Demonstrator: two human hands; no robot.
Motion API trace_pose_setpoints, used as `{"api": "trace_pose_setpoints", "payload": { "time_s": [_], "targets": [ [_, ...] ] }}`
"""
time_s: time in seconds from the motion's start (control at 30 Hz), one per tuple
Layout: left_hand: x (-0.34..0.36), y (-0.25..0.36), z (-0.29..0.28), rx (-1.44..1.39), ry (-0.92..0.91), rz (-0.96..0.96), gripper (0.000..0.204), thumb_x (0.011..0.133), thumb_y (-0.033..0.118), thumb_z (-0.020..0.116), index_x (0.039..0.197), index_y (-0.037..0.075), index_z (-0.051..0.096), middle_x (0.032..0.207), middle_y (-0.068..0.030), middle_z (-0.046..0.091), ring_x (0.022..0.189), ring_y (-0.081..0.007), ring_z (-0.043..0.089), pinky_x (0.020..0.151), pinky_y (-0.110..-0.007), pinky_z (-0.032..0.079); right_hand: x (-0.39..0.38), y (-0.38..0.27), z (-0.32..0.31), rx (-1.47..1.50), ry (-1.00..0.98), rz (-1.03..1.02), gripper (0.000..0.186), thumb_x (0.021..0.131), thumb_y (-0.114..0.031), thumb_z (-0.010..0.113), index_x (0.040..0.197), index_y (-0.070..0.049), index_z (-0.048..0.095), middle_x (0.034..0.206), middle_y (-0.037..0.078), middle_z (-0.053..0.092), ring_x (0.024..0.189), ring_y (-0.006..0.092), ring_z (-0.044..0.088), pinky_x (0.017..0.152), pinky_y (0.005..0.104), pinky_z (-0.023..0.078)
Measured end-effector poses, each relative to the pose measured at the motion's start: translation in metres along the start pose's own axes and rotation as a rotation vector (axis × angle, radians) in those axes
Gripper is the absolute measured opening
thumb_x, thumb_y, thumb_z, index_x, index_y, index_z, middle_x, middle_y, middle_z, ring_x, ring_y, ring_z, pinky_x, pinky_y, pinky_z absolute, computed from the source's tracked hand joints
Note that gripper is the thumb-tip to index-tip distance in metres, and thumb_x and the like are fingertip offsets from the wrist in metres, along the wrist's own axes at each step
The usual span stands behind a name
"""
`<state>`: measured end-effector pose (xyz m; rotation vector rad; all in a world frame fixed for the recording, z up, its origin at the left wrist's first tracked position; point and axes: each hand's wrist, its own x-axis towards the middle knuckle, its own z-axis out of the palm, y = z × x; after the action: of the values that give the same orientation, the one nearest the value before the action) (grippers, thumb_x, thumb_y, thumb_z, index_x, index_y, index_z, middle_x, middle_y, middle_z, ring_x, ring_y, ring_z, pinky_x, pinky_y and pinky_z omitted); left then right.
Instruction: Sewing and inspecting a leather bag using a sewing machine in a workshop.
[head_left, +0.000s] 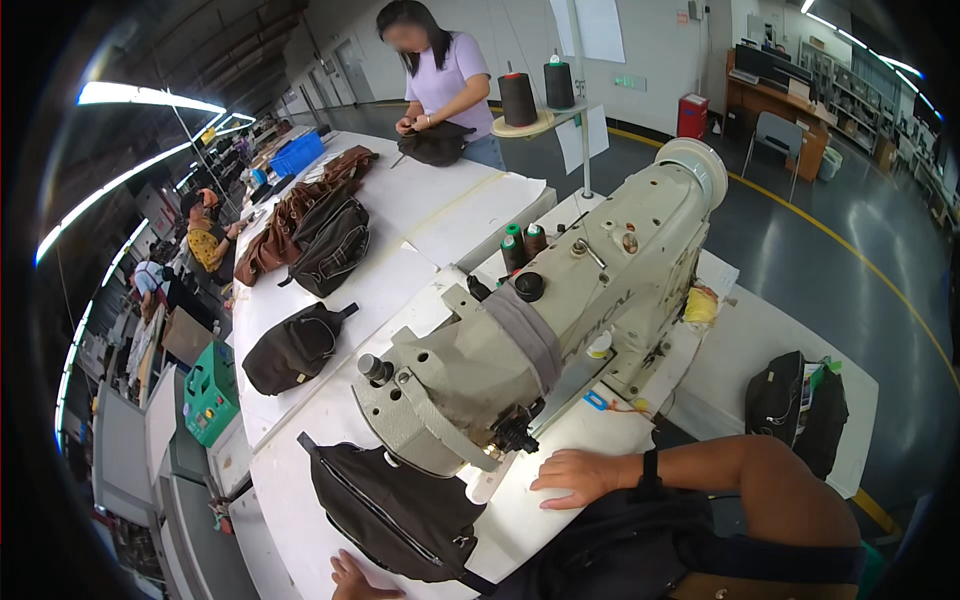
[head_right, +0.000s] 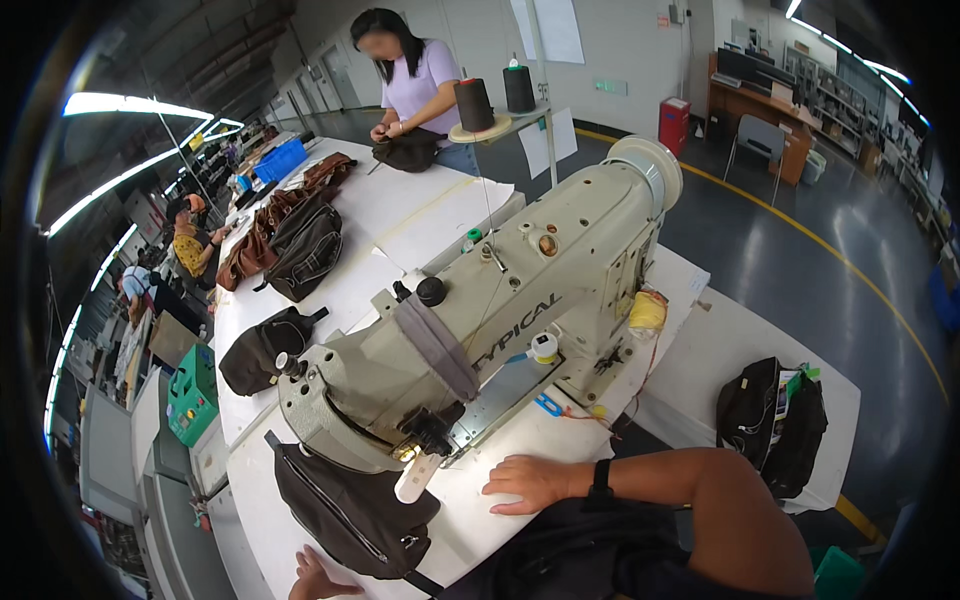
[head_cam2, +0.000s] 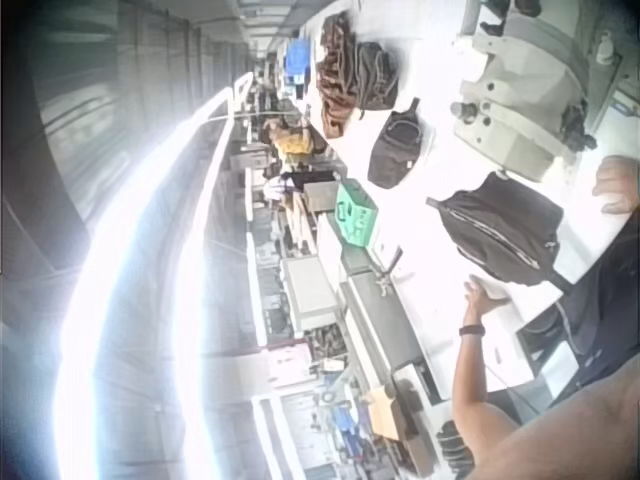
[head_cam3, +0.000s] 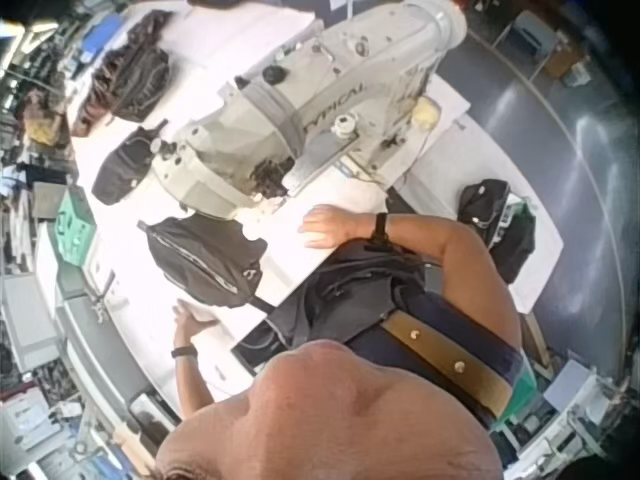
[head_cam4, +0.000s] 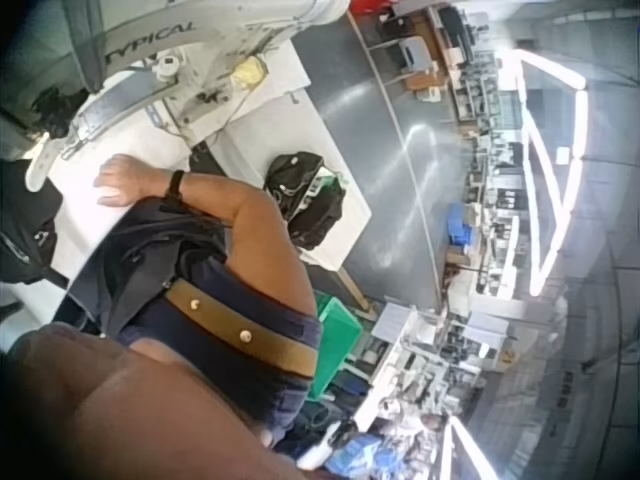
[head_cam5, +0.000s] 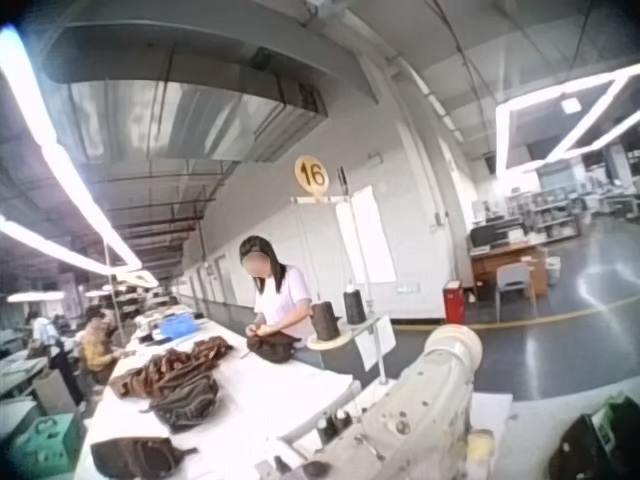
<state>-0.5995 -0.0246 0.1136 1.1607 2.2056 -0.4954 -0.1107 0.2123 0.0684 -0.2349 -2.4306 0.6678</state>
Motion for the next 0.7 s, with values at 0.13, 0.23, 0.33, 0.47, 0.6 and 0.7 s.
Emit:
{"api": "trace_pose_setpoints", "payload": {
  "time_s": [0.13,0.23,0.33,0.47,0.6,0.7],
  "targets": [
    [0.000,0.000,-0.002,-0.029,-0.004,-0.010,0.173,0.045,0.066,0.097,0.158,-0.007,-0.012,0.162,-0.0436,0.003,0.152,-0.0565,0.011,0.124,-0.056,0.023,0.000,0.000,0.001,0.001,0.010,0.006,0.027,0.091,-0.029,0.074,0.105,-0.007,0.066,0.087,0.008,0.058,0.077,0.0283,0.058,0.073,0.0394,0.047],
    [-0.001,0.002,-0.005,-0.042,-0.008,0.002,0.174,0.045,0.066,0.097,0.158,-0.007,-0.012,0.162,-0.0438,0.002,0.152,-0.0570,0.011,0.124,-0.055,0.023,0.002,0.001,0.001,0.000,0.023,-0.006,0.027,0.091,-0.029,0.074,0.105,-0.007,0.066,0.087,0.008,0.057,0.077,0.0283,0.058,0.072,0.0390,0.047],
    [0.002,-0.002,-0.001,-0.025,0.024,-0.003,0.174,0.044,0.066,0.097,0.158,-0.007,-0.012,0.162,-0.0438,0.002,0.151,-0.0571,0.012,0.124,-0.055,0.023,0.002,0.003,0.002,0.003,0.021,-0.003,0.026,0.091,-0.029,0.074,0.105,-0.008,0.066,0.087,0.008,0.057,0.077,0.0282,0.058,0.072,0.0389,0.047],
    [-0.004,0.007,-0.008,-0.046,-0.006,-0.001,0.174,0.044,0.067,0.097,0.158,-0.007,-0.011,0.161,-0.0441,0.002,0.152,-0.0569,0.011,0.124,-0.055,0.022,-0.001,0.001,-0.001,-0.007,0.024,0.000,0.026,0.092,-0.029,0.074,0.105,-0.008,0.066,0.088,0.008,0.057,0.078,0.0280,0.058,0.073,0.0387,0.047],
    [-0.003,0.012,-0.002,-0.034,-0.022,-0.025,0.174,0.044,0.068,0.097,0.158,-0.008,-0.012,0.162,-0.0437,0.001,0.152,-0.0564,0.010,0.125,-0.055,0.022,-0.008,-0.002,-0.004,-0.010,0.016,0.006,0.026,0.092,-0.028,0.074,0.105,-0.008,0.066,0.089,0.008,0.058,0.079,0.0279,0.059,0.073,0.0392,0.047],
    [-0.013,0.022,-0.026,0.021,-0.047,-0.008,0.164,0.054,0.063,0.095,0.158,-0.009,-0.008,0.162,-0.0429,0.002,0.153,-0.0552,0.009,0.125,-0.054,0.020,-0.018,0.004,0.006,-0.002,0.043,0.019,0.029,0.091,-0.029,0.074,0.108,-0.007,0.066,0.089,0.008,0.060,0.081,0.0279,0.060,0.074,0.0396,0.048]
  ]
}}
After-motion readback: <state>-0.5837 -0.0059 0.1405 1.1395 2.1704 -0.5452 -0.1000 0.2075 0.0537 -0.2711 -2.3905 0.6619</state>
